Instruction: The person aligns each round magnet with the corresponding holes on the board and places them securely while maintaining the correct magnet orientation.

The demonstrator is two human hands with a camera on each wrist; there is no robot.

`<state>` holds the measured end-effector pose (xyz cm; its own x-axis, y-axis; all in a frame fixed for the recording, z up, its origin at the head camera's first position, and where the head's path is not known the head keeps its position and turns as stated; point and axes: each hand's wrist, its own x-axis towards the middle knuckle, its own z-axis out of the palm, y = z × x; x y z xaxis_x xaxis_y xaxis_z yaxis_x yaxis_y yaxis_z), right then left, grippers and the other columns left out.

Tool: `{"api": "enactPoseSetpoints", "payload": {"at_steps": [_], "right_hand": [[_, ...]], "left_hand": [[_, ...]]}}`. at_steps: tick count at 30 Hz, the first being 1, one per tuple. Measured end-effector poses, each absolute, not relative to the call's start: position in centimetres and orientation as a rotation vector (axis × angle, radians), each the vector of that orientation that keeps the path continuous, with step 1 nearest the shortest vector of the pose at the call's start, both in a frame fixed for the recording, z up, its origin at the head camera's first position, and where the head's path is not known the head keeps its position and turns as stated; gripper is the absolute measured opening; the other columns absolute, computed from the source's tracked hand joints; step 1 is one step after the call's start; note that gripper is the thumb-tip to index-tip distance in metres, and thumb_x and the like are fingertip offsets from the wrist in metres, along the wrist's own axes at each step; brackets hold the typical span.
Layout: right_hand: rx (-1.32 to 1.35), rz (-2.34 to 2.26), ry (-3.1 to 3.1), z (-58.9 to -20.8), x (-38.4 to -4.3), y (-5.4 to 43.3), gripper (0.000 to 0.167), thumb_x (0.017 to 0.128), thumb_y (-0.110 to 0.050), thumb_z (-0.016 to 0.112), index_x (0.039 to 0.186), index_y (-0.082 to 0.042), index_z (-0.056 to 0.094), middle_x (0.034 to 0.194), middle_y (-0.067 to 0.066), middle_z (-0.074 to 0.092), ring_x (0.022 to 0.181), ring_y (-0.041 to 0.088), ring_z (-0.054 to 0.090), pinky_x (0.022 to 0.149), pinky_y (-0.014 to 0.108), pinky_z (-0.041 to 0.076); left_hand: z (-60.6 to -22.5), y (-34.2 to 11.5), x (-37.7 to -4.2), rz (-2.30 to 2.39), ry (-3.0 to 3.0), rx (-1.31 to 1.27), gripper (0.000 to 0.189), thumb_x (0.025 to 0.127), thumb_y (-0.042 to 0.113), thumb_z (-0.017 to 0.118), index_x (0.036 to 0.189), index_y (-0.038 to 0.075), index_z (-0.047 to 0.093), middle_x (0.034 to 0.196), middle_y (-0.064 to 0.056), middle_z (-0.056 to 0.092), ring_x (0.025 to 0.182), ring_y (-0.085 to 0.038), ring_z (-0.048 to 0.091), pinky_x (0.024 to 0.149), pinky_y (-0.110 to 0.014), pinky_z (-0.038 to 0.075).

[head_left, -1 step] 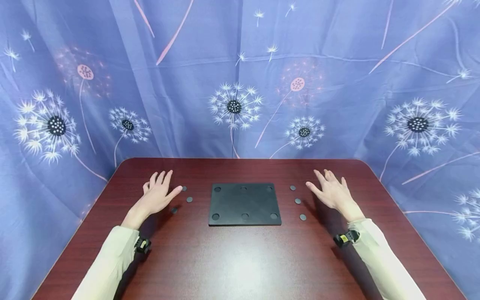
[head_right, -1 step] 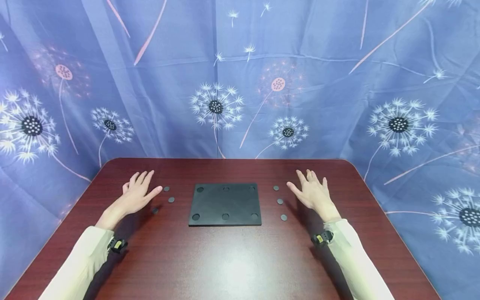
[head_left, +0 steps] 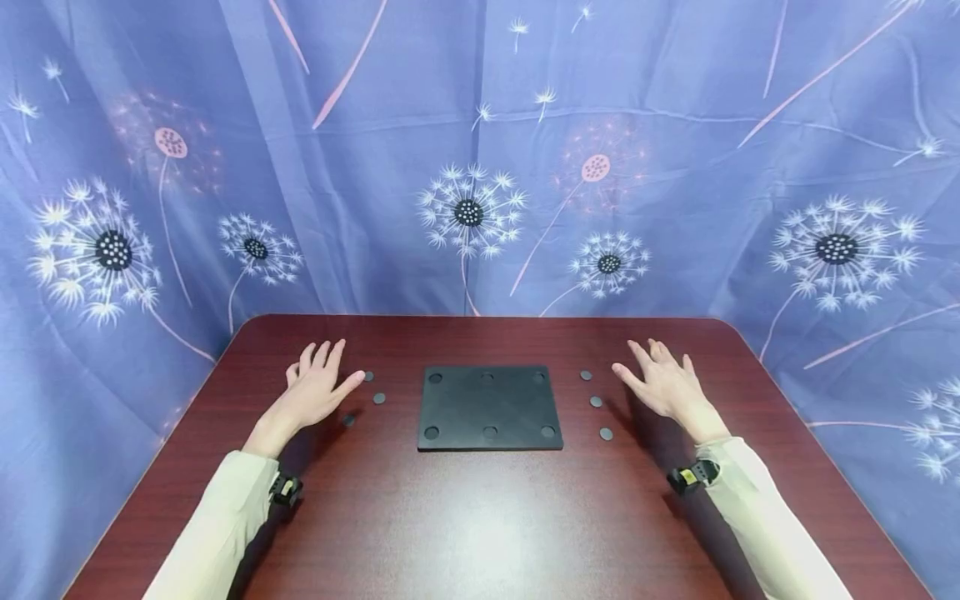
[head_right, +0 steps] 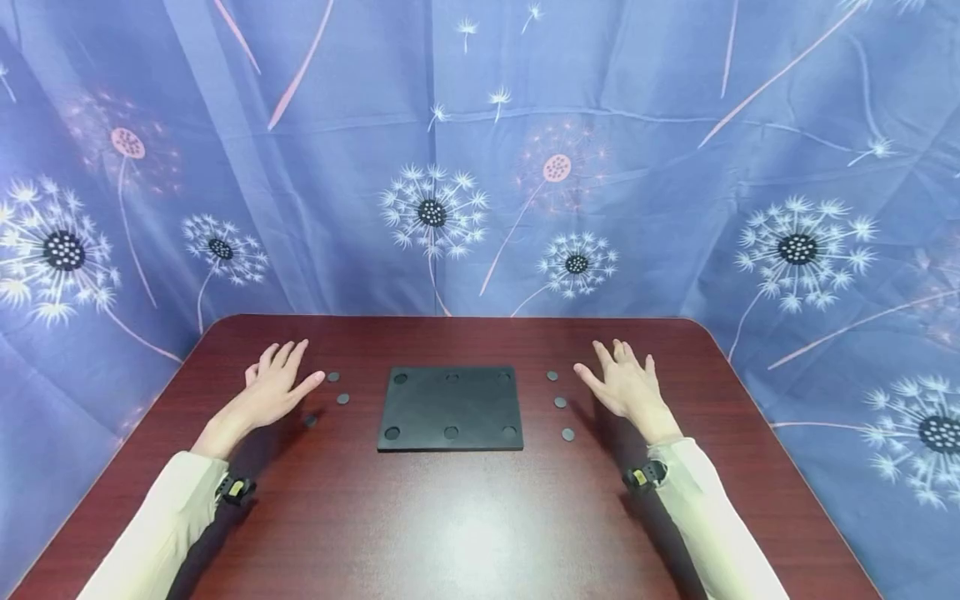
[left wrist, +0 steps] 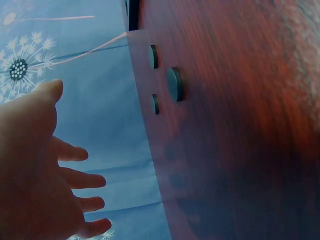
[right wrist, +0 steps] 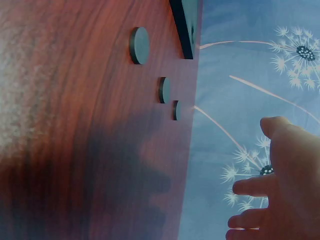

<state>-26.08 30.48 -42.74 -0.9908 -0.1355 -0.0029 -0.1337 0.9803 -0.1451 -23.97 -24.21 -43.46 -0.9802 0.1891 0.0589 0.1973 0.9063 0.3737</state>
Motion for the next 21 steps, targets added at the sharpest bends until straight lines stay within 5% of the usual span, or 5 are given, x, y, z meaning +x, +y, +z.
{"api": "enactPoseSetpoints", "payload": {"at_steps": [8,15,21], "right_hand": [[-0.24,-0.254,3.159,-43.0,-25.8,30.3,0.074,0.099,-0.06,0.029,0.146,-0.003,0.039,0.146,0.033,0.036,0.136,0.046,0.036,0.106,0.066,0.028],[-0.242,-0.398,3.287,-42.9,-25.5,29.3,0.051,0.1,-0.04,0.043,0.135,-0.004,0.052,0.124,0.03,0.06,0.11,0.048,0.058,0.081,0.062,0.048],[-0.214,-0.515,3.325,-43.0,-25.4,28.7,0.04,0.098,-0.028,0.047,0.126,-0.003,0.059,0.106,0.03,0.067,0.089,0.048,0.064,0.066,0.06,0.05]], "left_hand": [[-44.0,-22.5,-23.7,-0.668,-2.936,-0.383,0.06,0.1,0.03,0.05,0.146,-0.004,0.033,0.146,-0.033,0.034,0.136,-0.05,0.026,0.102,-0.07,0.026],[-44.4,-20.0,-23.2,-0.947,-2.86,-0.406,0.047,0.099,0.017,0.049,0.14,-0.005,0.043,0.139,-0.027,0.048,0.125,-0.043,0.047,0.102,-0.057,0.039],[-44.1,-18.7,-23.1,-1.269,-2.8,-0.269,0.039,0.099,0.015,0.049,0.135,-0.002,0.053,0.122,-0.022,0.065,0.1,-0.031,0.069,0.082,-0.04,0.053]]}}
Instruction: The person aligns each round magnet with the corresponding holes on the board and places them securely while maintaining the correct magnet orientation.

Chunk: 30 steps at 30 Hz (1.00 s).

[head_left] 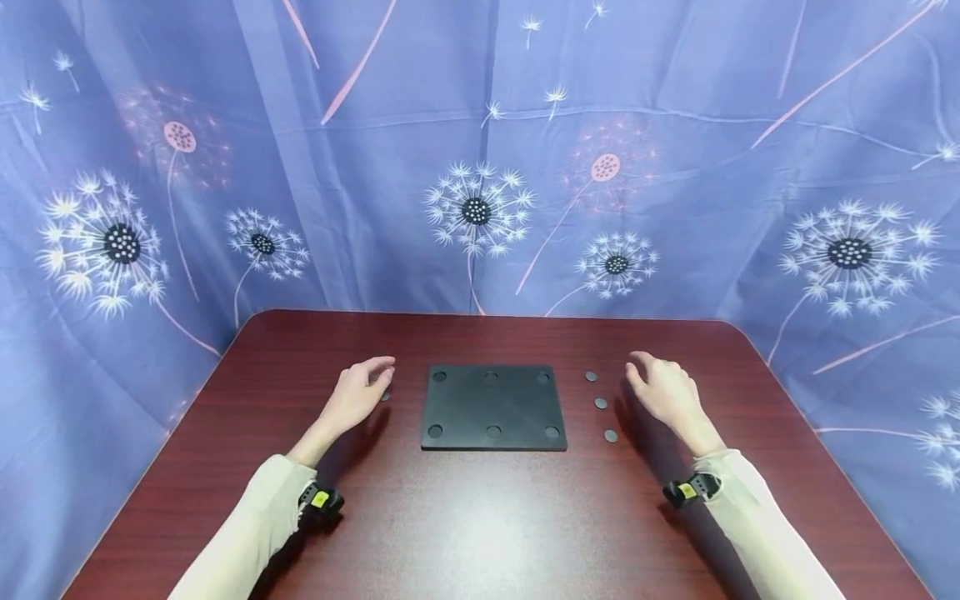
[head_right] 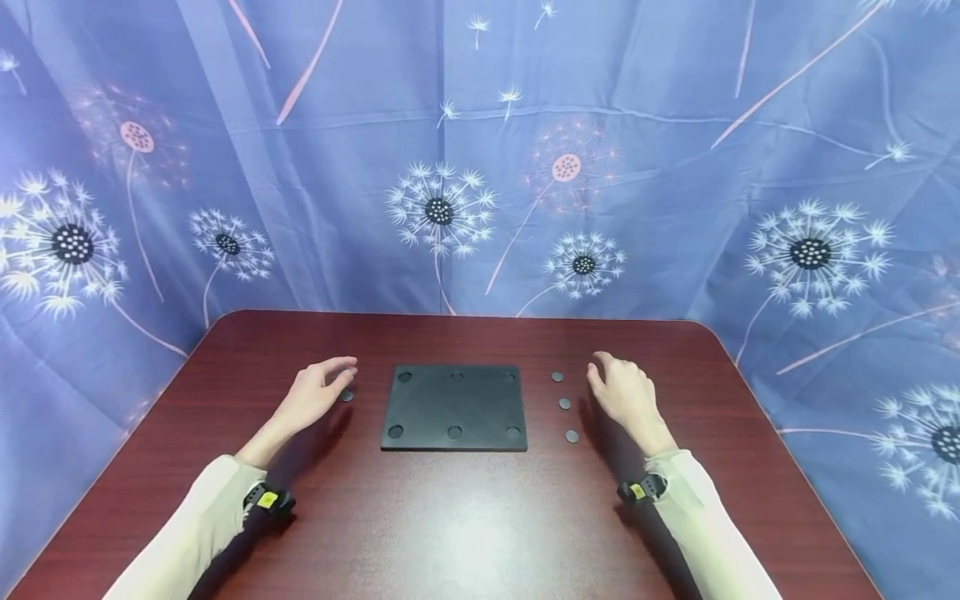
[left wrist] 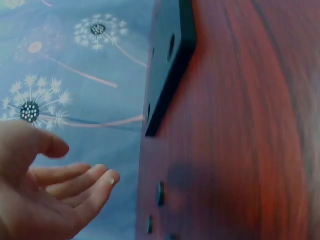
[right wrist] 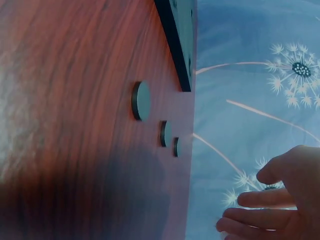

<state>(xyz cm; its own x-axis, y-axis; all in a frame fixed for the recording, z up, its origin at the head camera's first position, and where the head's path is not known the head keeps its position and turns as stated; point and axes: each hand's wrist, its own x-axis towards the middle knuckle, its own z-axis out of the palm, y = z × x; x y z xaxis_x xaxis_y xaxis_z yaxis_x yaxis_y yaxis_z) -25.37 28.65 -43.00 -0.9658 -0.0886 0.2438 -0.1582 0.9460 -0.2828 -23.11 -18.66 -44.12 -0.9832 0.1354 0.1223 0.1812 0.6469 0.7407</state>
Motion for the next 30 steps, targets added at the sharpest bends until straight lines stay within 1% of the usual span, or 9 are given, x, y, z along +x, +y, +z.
{"api": "enactPoseSetpoints", "payload": {"at_steps": [3,6,9,12,15,21,24,28,30], "right_hand": [[0.184,0.475,-2.866,-43.1,-25.3,28.5,0.037,0.097,-0.026,0.047,0.122,-0.003,0.062,0.102,0.026,0.069,0.084,0.045,0.066,0.062,0.057,0.05],[0.192,0.495,-2.87,-43.3,-25.4,28.3,0.035,0.097,-0.025,0.048,0.12,-0.004,0.064,0.102,0.024,0.07,0.085,0.044,0.066,0.062,0.057,0.05],[0.204,0.511,-2.874,-43.4,-25.5,27.9,0.034,0.096,-0.024,0.048,0.118,-0.004,0.065,0.101,0.023,0.071,0.085,0.043,0.066,0.064,0.057,0.05],[0.215,0.531,-2.886,-43.6,-25.6,27.4,0.033,0.096,-0.023,0.05,0.116,-0.004,0.066,0.102,0.021,0.071,0.085,0.042,0.067,0.064,0.056,0.051],[0.223,0.549,-2.917,-43.8,-25.8,26.9,0.032,0.094,-0.022,0.052,0.115,-0.004,0.067,0.103,0.021,0.071,0.084,0.04,0.067,0.064,0.055,0.051],[0.278,0.573,-3.003,-44.6,-26.3,26.7,0.032,0.093,-0.02,0.059,0.116,0.0,0.066,0.105,0.022,0.07,0.088,0.037,0.067,0.069,0.053,0.052],[0.35,0.642,-3.032,-44.9,-26.7,26.9,0.035,0.092,-0.019,0.063,0.119,0.002,0.064,0.091,0.018,0.071,0.077,0.03,0.066,0.068,0.046,0.051],[0.398,0.774,-3.057,-45.3,-27.2,27.2,0.038,0.088,-0.016,0.068,0.12,0.003,0.064,0.07,0.006,0.068,0.062,0.014,0.056,0.064,0.033,0.045],[0.385,0.838,-3.066,-45.5,-27.5,27.4,0.039,0.087,-0.016,0.069,0.121,0.004,0.064,0.07,0.004,0.067,0.06,0.01,0.053,0.062,0.029,0.043]], "left_hand": [[-44.5,-17.8,-23.3,-1.331,-2.79,-0.169,0.037,0.099,0.015,0.051,0.13,-0.004,0.057,0.112,-0.02,0.07,0.097,-0.029,0.071,0.074,-0.032,0.053],[-45.2,-16.6,-23.5,-1.388,-2.789,-0.075,0.038,0.099,0.016,0.051,0.131,-0.002,0.057,0.109,-0.019,0.071,0.099,-0.027,0.071,0.079,-0.033,0.053],[-45.8,-15.5,-23.3,-1.455,-2.774,0.007,0.04,0.099,0.018,0.052,0.135,0.001,0.055,0.114,-0.018,0.07,0.101,-0.027,0.069,0.086,-0.039,0.052],[-46.1,-14.7,-23.1,-1.482,-2.768,0.032,0.04,0.099,0.016,0.051,0.136,-0.001,0.053,0.121,-0.02,0.066,0.108,-0.031,0.066,0.091,-0.044,0.052],[-46.3,-14.3,-22.9,-1.463,-2.793,0.058,0.04,0.099,0.015,0.052,0.135,-0.003,0.053,0.127,-0.021,0.063,0.116,-0.033,0.062,0.094,-0.046,0.05],[-46.4,-13.5,-22.9,-1.412,-2.856,0.089,0.039,0.098,0.015,0.054,0.131,-0.005,0.056,0.129,-0.021,0.061,0.116,-0.033,0.06,0.094,-0.045,0.05],[-46.5,-13.2,-22.9,-1.371,-2.874,0.105,0.037,0.097,0.015,0.055,0.129,-0.004,0.058,0.129,-0.02,0.061,0.115,-0.032,0.061,0.092,-0.043,0.051],[-46.7,-13.0,-23.0,-1.324,-2.889,0.102,0.035,0.097,0.014,0.056,0.128,-0.002,0.06,0.129,-0.019,0.062,0.114,-0.032,0.061,0.09,-0.043,0.052],[-46.8,-12.9,-23.0,-1.325,-2.882,0.092,0.035,0.096,0.013,0.057,0.127,-0.002,0.061,0.128,-0.019,0.062,0.114,-0.032,0.062,0.089,-0.043,0.052]]}}
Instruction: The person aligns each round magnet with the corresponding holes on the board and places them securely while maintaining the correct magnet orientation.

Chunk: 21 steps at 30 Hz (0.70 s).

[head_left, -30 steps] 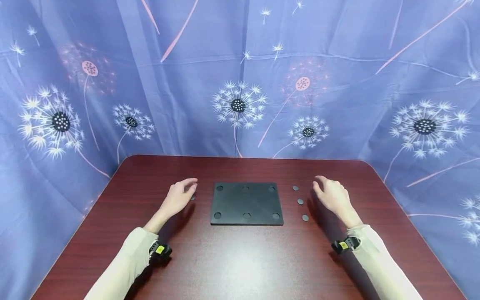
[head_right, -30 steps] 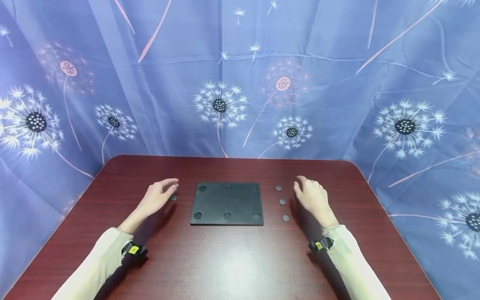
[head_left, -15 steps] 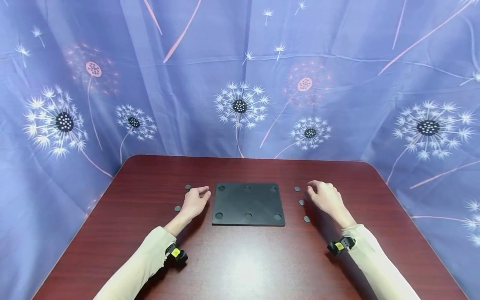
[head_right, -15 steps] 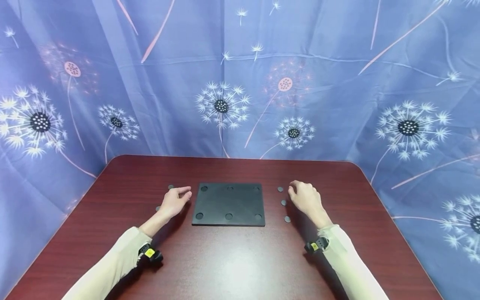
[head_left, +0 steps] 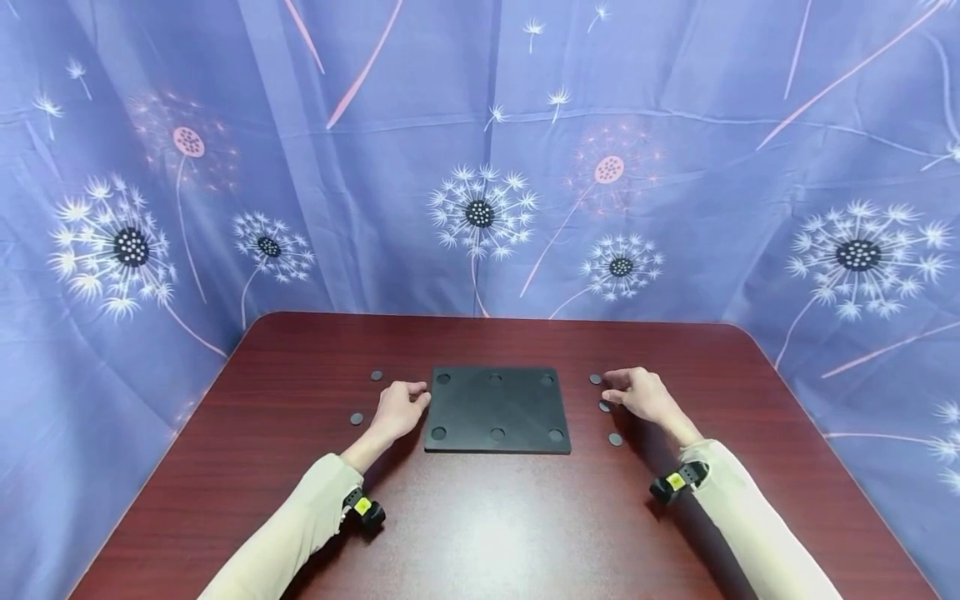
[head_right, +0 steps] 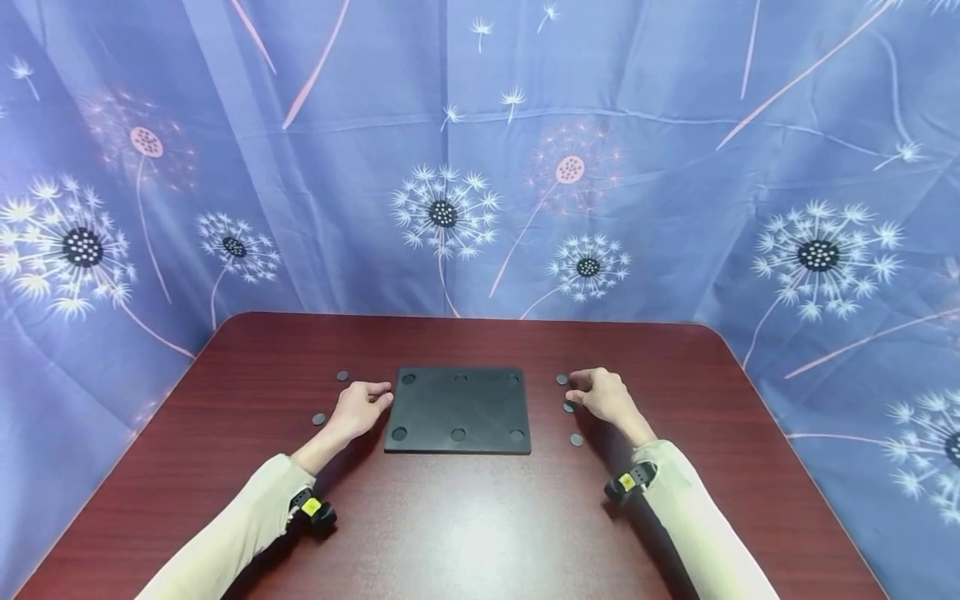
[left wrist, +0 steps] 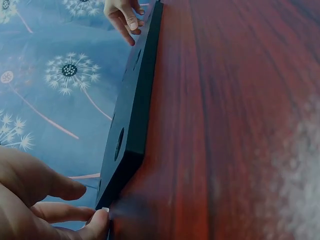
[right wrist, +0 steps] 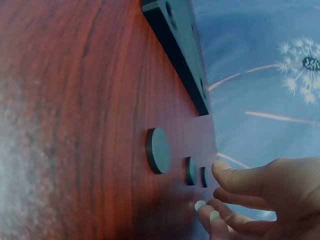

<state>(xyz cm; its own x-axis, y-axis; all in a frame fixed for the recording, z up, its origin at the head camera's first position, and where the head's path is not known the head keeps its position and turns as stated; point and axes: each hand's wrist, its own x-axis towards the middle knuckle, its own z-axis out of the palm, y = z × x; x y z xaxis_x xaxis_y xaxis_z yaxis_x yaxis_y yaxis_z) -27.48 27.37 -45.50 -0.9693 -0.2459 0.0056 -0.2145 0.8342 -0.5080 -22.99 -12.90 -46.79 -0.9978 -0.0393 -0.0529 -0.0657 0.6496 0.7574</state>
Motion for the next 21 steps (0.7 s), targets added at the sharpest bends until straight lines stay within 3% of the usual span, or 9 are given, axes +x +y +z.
{"api": "enactPoseSetpoints", "payload": {"at_steps": [6,11,16,21], "right_hand": [[-0.226,-0.988,2.847,-46.2,-27.8,27.7,0.041,0.086,-0.014,0.072,0.122,0.003,0.064,0.081,0.009,0.071,0.057,0.009,0.054,0.055,0.024,0.042],[-0.174,-1.035,2.84,-46.6,-28.1,28.0,0.041,0.083,-0.016,0.076,0.12,0.0,0.067,0.086,0.01,0.073,0.064,0.01,0.054,0.06,0.025,0.041],[-0.157,-1.064,2.838,-46.9,-28.3,28.0,0.044,0.083,-0.02,0.076,0.122,-0.002,0.067,0.08,0.004,0.071,0.068,0.012,0.054,0.065,0.026,0.041],[-0.166,-1.095,2.852,-47.2,-28.5,27.8,0.04,0.085,-0.02,0.074,0.121,-0.004,0.068,0.072,0.001,0.068,0.057,0.012,0.052,0.056,0.026,0.041]], "left_hand": [[-47.1,-12.6,-23.0,1.339,2.786,-0.105,0.035,0.095,0.009,0.059,0.128,0.0,0.061,0.127,-0.019,0.063,0.117,-0.033,0.058,0.091,-0.043,0.051],[-47.2,-12.5,-22.9,1.344,2.786,-0.105,0.035,0.094,0.008,0.06,0.127,-0.001,0.062,0.124,-0.02,0.064,0.12,-0.036,0.052,0.093,-0.046,0.048],[-47.3,-12.2,-22.9,1.344,2.829,-0.114,0.034,0.092,0.006,0.062,0.125,-0.002,0.063,0.118,-0.02,0.067,0.118,-0.036,0.052,0.097,-0.047,0.045],[-47.6,-11.9,-22.9,1.362,2.875,-0.106,0.034,0.089,0.003,0.064,0.123,-0.004,0.064,0.113,-0.021,0.069,0.113,-0.033,0.06,0.096,-0.045,0.047]]}}
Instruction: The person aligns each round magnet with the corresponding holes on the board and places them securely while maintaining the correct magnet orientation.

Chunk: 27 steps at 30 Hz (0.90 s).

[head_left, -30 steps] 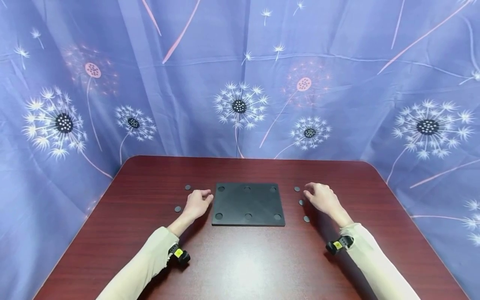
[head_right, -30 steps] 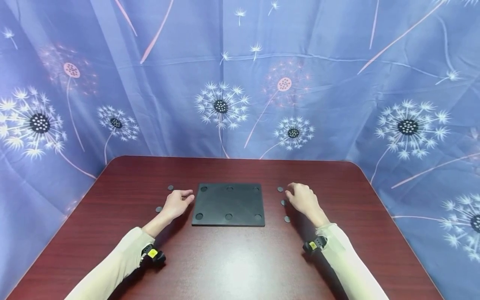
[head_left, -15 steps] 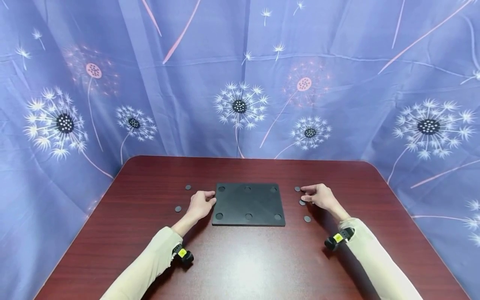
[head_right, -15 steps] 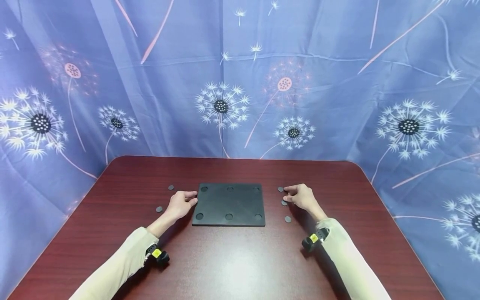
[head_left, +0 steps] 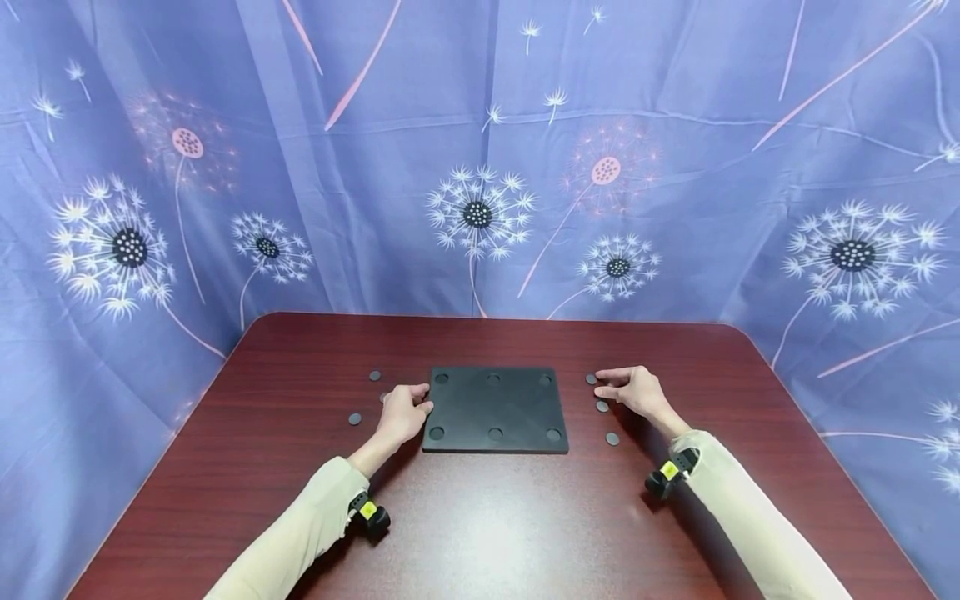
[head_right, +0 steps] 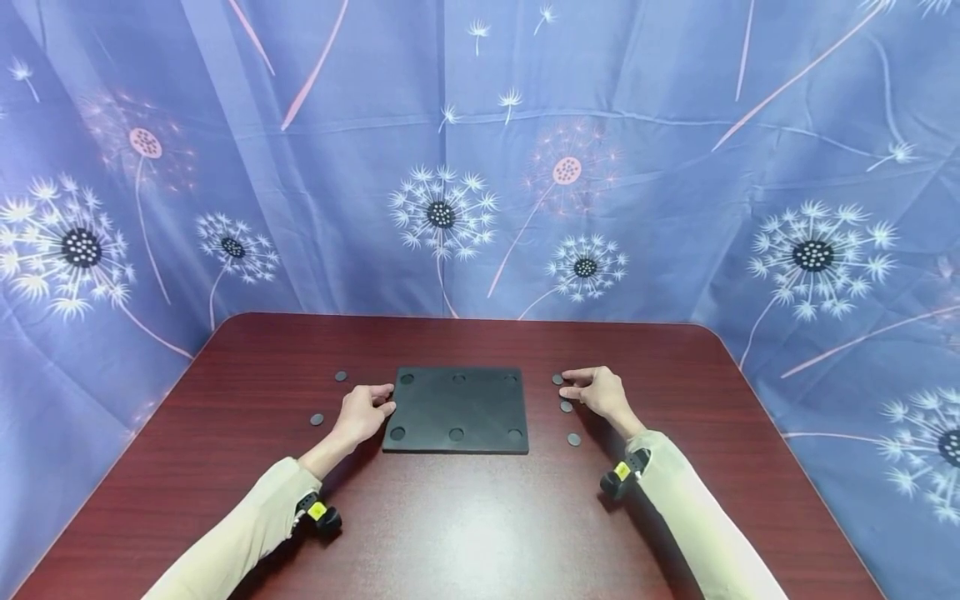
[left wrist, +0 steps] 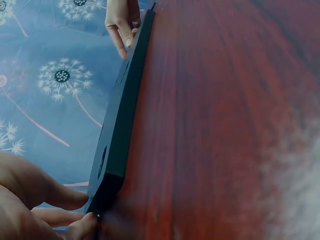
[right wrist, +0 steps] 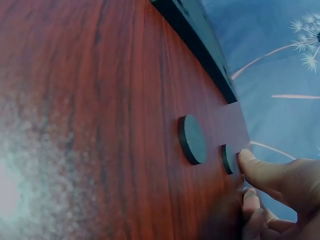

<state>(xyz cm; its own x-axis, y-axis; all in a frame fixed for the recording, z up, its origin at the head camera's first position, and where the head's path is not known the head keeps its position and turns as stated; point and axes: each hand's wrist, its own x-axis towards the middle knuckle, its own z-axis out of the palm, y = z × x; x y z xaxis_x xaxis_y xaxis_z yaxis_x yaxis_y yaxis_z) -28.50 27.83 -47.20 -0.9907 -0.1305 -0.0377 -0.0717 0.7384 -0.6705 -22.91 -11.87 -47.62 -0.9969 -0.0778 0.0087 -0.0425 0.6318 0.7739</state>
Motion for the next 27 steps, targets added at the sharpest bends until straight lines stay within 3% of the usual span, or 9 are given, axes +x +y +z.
{"api": "enactPoseSetpoints", "payload": {"at_steps": [7,12,19,27], "right_hand": [[-0.163,-1.071,2.914,-47.71,-29.0,27.51,0.038,0.084,-0.023,0.075,0.119,-0.009,0.07,0.069,0.001,0.068,0.053,0.012,0.049,0.052,0.025,0.038],[-0.149,-1.079,2.937,-48.0,-29.19,27.32,0.035,0.083,-0.023,0.076,0.115,-0.01,0.072,0.083,0.009,0.074,0.056,0.013,0.048,0.051,0.023,0.036],[-0.195,-1.053,2.988,-47.88,-29.08,27.04,0.032,0.083,-0.024,0.076,0.111,-0.009,0.074,0.1,0.016,0.074,0.077,0.02,0.063,0.062,0.026,0.04],[-0.19,-1.024,3.038,-47.8,-29.01,26.83,0.025,0.083,-0.023,0.076,0.105,-0.01,0.076,0.087,0.012,0.075,0.068,0.015,0.06,0.06,0.027,0.041]], "left_hand": [[-47.8,-11.63,-22.71,-1.32,-2.755,0.092,0.035,0.087,0.0,0.065,0.121,-0.005,0.064,0.111,-0.023,0.069,0.11,-0.033,0.063,0.093,-0.045,0.05],[-47.78,-11.46,-22.45,-1.301,-2.765,0.104,0.035,0.089,0.003,0.065,0.123,-0.003,0.064,0.113,-0.022,0.069,0.112,-0.032,0.063,0.093,-0.044,0.051],[-47.58,-11.22,-22.01,-1.265,-2.771,0.142,0.033,0.089,0.002,0.064,0.121,-0.004,0.065,0.107,-0.019,0.071,0.105,-0.03,0.065,0.089,-0.043,0.052],[-47.68,-11.3,-22.3,-1.285,-2.749,0.143,0.031,0.087,0.001,0.066,0.117,-0.004,0.067,0.098,-0.015,0.072,0.095,-0.027,0.067,0.086,-0.041,0.053]]}}
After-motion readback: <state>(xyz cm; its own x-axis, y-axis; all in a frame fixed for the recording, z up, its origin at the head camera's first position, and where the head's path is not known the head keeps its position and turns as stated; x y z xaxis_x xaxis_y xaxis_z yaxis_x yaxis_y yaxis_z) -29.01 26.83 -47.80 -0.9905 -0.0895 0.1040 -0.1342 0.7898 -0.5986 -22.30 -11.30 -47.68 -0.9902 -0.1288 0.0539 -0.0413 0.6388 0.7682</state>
